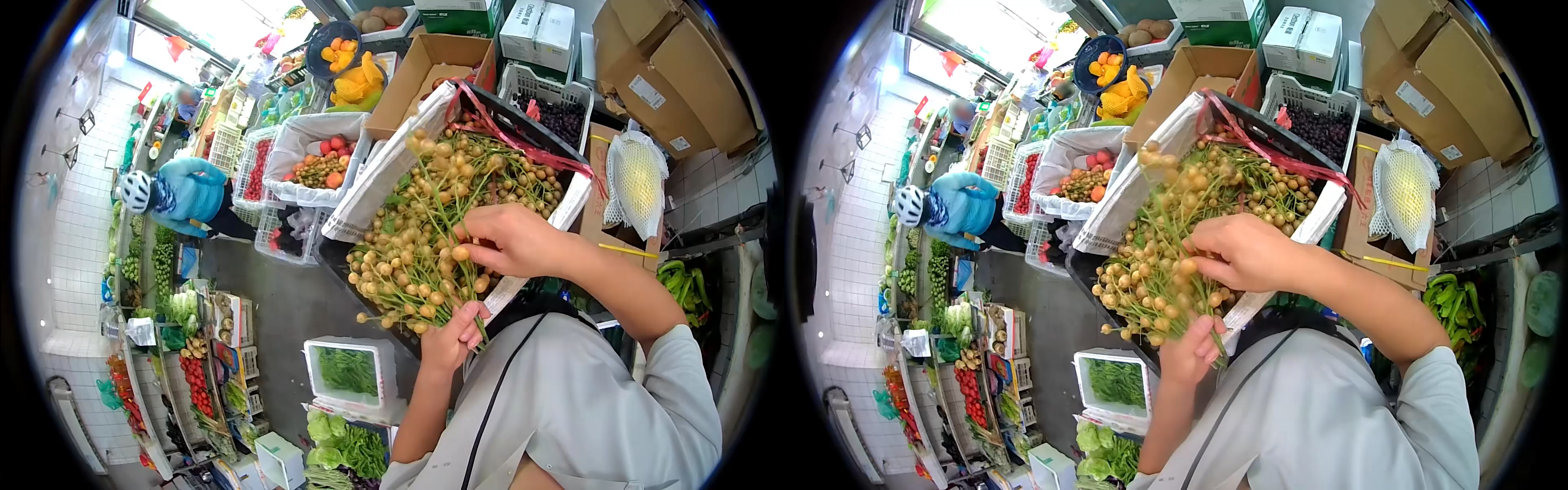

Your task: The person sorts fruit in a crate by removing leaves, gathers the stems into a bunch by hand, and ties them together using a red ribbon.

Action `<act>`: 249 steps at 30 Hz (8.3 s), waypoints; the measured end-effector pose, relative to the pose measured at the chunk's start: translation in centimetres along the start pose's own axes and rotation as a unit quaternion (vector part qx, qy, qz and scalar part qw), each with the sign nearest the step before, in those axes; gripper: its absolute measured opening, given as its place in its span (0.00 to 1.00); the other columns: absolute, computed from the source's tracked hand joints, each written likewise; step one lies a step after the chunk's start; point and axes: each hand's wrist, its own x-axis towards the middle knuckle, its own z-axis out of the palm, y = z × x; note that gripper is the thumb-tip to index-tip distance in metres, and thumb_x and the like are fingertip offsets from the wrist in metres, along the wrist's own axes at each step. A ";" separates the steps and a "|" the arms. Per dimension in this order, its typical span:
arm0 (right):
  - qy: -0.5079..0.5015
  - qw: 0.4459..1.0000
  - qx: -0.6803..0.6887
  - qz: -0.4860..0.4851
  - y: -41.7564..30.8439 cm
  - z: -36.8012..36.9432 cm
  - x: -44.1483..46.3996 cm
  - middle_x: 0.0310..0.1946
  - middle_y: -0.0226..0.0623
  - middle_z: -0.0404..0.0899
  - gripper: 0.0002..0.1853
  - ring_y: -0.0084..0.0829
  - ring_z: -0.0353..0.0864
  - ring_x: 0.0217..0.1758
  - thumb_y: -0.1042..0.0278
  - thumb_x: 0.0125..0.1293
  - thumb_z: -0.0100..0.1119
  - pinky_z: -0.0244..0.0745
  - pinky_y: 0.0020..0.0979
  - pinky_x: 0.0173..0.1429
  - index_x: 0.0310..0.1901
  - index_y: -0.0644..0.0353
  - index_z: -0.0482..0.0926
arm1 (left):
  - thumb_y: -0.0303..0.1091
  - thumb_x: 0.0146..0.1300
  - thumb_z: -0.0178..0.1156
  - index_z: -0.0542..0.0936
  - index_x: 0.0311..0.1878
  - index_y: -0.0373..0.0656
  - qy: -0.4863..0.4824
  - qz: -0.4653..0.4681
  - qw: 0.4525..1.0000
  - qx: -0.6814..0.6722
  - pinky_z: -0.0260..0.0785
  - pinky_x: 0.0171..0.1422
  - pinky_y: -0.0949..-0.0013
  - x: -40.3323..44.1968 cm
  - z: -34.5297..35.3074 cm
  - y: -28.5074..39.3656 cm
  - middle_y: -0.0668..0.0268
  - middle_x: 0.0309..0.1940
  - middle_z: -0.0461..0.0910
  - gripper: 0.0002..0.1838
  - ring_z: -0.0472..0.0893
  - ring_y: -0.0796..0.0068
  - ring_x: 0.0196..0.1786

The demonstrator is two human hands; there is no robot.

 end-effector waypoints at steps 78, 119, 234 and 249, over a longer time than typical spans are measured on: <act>0.455 0.794 0.373 0.156 7.3 -13.7 -0.6 0.35 0.23 0.78 0.14 0.15 0.73 0.35 0.69 0.79 0.57 0.75 0.23 0.45 0.58 0.67 0.81 | 0.33 0.78 0.59 0.71 0.38 0.49 -0.057 0.079 0.987 -0.131 0.58 0.24 0.75 0.1 -0.8 -0.3 0.72 0.22 0.66 0.10 0.67 0.80 0.25; 0.091 0.980 0.039 -0.174 -1.5 1.8 -4.5 0.42 0.37 0.84 0.14 0.43 0.84 0.48 0.79 0.65 0.65 0.78 0.43 0.54 0.51 0.58 0.85 | 0.44 0.81 0.54 0.73 0.65 0.40 -0.073 0.001 0.986 -0.153 0.71 0.45 0.68 1.1 -2.8 -1.2 0.63 0.48 0.79 0.20 0.78 0.72 0.44; -0.126 0.934 -0.305 -0.135 -1.8 -1.1 3.1 0.44 0.33 0.78 0.16 0.37 0.84 0.40 0.73 0.61 0.67 0.81 0.37 0.39 0.51 0.53 0.81 | 0.55 0.80 0.53 0.66 0.32 0.55 -0.212 -0.070 0.961 -0.166 0.59 0.36 0.73 0.6 -0.9 0.2 0.81 0.22 0.61 0.21 0.61 0.86 0.23; -0.256 0.958 -0.128 -0.023 -2.6 -1.5 2.9 0.30 0.45 0.82 0.11 0.45 0.84 0.34 0.72 0.57 0.67 0.81 0.42 0.42 0.42 0.63 0.87 | 0.49 0.83 0.51 0.74 0.45 0.48 -0.188 -0.113 0.955 -0.201 0.60 0.38 0.74 1.4 -1.9 -1.1 0.79 0.23 0.62 0.15 0.62 0.85 0.24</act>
